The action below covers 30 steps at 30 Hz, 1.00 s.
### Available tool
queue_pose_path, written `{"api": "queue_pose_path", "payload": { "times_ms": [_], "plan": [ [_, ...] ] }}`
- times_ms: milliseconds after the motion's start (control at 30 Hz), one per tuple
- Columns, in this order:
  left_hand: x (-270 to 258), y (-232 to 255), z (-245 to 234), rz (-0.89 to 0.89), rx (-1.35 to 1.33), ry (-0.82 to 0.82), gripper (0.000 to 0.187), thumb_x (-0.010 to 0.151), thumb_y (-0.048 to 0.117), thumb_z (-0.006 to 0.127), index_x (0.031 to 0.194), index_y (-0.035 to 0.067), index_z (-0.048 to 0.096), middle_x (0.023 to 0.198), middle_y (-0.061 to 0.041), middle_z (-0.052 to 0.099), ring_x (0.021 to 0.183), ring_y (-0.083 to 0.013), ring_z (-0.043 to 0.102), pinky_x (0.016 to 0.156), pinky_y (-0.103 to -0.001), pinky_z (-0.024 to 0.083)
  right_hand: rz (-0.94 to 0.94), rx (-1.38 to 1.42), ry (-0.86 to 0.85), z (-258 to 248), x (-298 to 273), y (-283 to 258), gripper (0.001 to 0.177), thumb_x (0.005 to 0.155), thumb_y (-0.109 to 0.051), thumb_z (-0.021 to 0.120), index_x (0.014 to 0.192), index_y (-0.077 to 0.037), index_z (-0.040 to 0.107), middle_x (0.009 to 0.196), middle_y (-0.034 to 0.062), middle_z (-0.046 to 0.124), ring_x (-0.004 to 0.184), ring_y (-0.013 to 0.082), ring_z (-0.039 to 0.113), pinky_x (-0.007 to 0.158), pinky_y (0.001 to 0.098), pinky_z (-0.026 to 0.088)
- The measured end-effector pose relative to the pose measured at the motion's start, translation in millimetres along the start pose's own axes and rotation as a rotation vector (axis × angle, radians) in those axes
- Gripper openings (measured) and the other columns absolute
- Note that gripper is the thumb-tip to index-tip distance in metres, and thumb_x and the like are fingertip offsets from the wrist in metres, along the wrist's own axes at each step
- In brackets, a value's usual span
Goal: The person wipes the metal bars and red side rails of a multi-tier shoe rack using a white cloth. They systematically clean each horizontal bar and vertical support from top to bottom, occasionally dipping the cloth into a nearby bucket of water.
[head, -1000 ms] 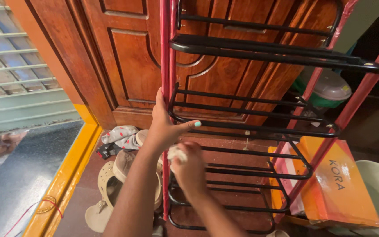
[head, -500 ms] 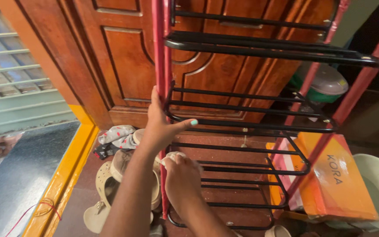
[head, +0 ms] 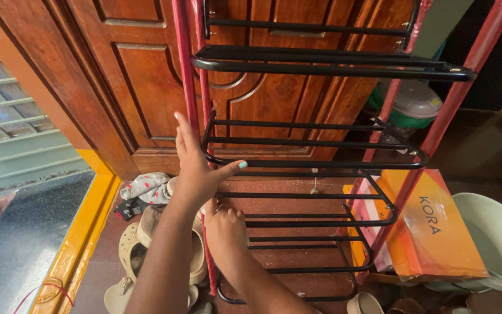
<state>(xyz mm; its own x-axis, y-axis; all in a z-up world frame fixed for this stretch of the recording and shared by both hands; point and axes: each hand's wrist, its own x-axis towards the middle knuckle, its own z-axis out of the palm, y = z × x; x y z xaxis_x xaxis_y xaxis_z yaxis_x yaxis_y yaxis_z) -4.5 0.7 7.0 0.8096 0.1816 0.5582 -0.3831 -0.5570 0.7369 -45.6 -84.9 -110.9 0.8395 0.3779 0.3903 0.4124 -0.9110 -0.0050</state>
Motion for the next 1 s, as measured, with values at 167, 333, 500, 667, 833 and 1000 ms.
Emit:
{"api": "queue_pose_path", "payload": {
  "times_ms": [167,333,500,667,833,1000],
  "plan": [
    [2.2,16.9,2.2,0.14,0.05,-0.028,0.137,0.068,0.036,0.095,0.166,0.014,0.002,0.163,-0.032,0.022,0.152,-0.0578,0.016,0.124,-0.062,0.02,0.035,0.079,-0.147,11.1,14.0,-13.0,0.025,0.091,-0.013,0.059,0.114,-0.003,0.064,0.102,0.0131,0.07,0.099,0.029,0.068,0.092,0.0439,0.05],
    [-4.5,33.9,10.1,-0.124,0.355,-0.163,0.094,0.067,0.051,0.093,0.147,0.036,0.046,0.157,-0.041,-0.011,0.146,-0.0654,0.005,0.109,-0.075,0.024,0.031,0.088,0.016,24.8,15.2,-17.8,0.038,0.087,-0.022,0.063,0.121,-0.005,0.068,0.121,0.0161,0.067,0.114,0.0339,0.062,0.091,0.0455,0.049],
    [-10.2,28.9,15.5,-0.133,0.336,-0.182,0.057,0.074,0.054,0.086,0.121,0.025,0.073,0.158,-0.042,-0.016,0.143,-0.0702,0.01,0.104,-0.075,0.031,-0.048,0.159,0.24,37.5,4.9,-10.2,0.041,0.087,-0.024,0.061,0.122,-0.004,0.068,0.117,0.0161,0.069,0.114,0.0349,0.061,0.091,0.0492,0.047],
    [-9.5,16.5,18.9,-0.077,0.333,-0.139,0.059,0.072,0.055,0.086,0.118,0.019,0.074,0.155,-0.045,-0.017,0.137,-0.0747,0.016,0.11,-0.065,0.035,-0.088,0.199,0.004,29.1,-14.3,26.0,0.041,0.094,-0.014,0.061,0.13,0.002,0.053,0.099,0.0159,0.071,0.101,0.0333,0.066,0.097,0.0487,0.047],
    [-10.4,12.7,19.1,-0.034,0.32,-0.123,0.057,0.075,0.052,0.086,0.118,0.017,0.075,0.154,-0.046,-0.016,0.136,-0.0758,0.017,0.11,-0.064,0.033,-0.23,0.21,0.146,-8.4,-35.8,98.4,0.021,0.092,-0.014,0.064,0.107,-0.01,0.05,0.093,0.0115,0.073,0.088,0.0308,0.07,0.091,0.0514,0.044],
    [-11.0,8.8,20.3,-0.017,0.322,-0.116,0.05,0.075,0.05,0.087,0.109,0.015,0.077,0.155,-0.046,-0.015,0.135,-0.0766,0.018,0.114,-0.064,0.03,-0.208,0.158,0.266,-39.2,-58.0,157.4,0.016,0.092,-0.018,0.062,0.103,-0.011,0.053,0.085,0.0087,0.072,0.085,0.0273,0.07,0.086,0.0499,0.044]
  ]
}}
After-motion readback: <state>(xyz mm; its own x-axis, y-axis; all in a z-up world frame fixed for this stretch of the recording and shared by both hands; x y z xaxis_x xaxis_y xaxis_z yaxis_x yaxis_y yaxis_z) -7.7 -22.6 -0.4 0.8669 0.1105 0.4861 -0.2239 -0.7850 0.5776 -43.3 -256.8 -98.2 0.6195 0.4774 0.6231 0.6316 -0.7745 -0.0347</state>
